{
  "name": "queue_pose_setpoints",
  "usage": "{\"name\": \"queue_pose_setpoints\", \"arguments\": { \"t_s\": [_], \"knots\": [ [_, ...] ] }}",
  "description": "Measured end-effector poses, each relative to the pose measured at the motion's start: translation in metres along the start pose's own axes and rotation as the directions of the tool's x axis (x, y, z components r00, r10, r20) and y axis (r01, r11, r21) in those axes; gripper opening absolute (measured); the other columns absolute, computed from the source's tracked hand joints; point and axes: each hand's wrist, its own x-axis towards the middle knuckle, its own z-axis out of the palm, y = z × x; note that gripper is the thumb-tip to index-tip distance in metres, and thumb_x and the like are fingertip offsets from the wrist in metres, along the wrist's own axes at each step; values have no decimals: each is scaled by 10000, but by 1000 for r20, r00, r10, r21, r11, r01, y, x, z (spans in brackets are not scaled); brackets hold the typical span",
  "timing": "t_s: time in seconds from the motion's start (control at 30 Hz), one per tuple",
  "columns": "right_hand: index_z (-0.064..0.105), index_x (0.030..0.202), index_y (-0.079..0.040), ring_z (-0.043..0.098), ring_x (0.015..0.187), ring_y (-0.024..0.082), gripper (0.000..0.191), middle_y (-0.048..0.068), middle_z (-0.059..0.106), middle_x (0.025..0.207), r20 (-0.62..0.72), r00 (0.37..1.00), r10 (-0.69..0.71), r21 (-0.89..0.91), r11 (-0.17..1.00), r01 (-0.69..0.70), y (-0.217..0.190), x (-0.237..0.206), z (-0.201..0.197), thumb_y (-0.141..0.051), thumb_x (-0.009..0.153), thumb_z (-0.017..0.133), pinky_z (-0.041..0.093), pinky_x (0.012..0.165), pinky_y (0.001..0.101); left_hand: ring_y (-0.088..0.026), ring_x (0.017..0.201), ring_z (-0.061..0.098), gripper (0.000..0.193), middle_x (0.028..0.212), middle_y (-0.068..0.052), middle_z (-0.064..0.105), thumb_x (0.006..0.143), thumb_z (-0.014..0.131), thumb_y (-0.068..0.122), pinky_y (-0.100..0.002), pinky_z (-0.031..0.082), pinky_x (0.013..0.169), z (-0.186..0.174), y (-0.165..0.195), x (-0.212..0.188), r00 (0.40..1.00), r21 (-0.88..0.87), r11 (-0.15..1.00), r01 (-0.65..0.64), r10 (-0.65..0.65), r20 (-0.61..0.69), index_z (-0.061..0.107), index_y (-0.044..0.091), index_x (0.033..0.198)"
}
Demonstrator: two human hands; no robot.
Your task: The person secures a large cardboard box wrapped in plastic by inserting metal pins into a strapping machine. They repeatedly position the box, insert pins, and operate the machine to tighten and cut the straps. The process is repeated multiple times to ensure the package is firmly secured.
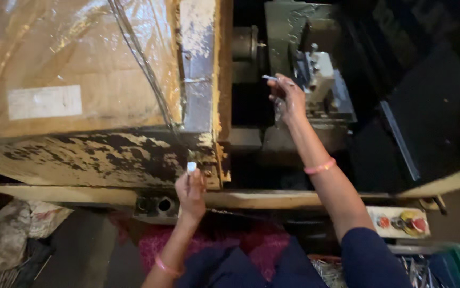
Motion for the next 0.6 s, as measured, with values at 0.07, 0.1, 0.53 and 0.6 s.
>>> {"name": "queue_pose_setpoints", "arguments": {
  "t_s": [0.07,0.1,0.53,0.6],
  "knots": [
    [720,1161,-99,615,707,93,240,38,776,948,-122,988,-93,-31,996,90,6,38,21,-244,970,710,476,619,297,-56,546,368,428,619,61,409,1072,529,332,-269,295,485,-1,-7,-3,1000,29,999,-22,22,-6,429,115,716],
    [734,1135,-99,573,673,89,223,40,773,942,-184,973,-137,-50,990,130,11,54,30,-248,969,738,436,587,292,-58,532,385,432,603,58,431,1066,522,336,-271,300,474,-3,-11,-5,1000,62,998,-29,30,-5,437,115,705],
    [718,1216,-6,692,854,159,333,72,772,1004,-342,864,-370,102,899,426,30,135,94,-80,898,788,561,774,316,-95,540,431,402,606,-5,478,1039,516,331,-293,322,493,-16,-22,-11,983,172,968,-184,181,30,527,33,771],
    [708,1219,-30,735,918,168,300,72,793,1024,-343,835,-430,208,832,514,28,140,88,-56,923,750,595,841,307,-90,547,448,417,613,2,488,1053,520,338,-293,336,502,-17,-23,-12,977,216,953,-212,207,44,534,34,769]
  ]
}}
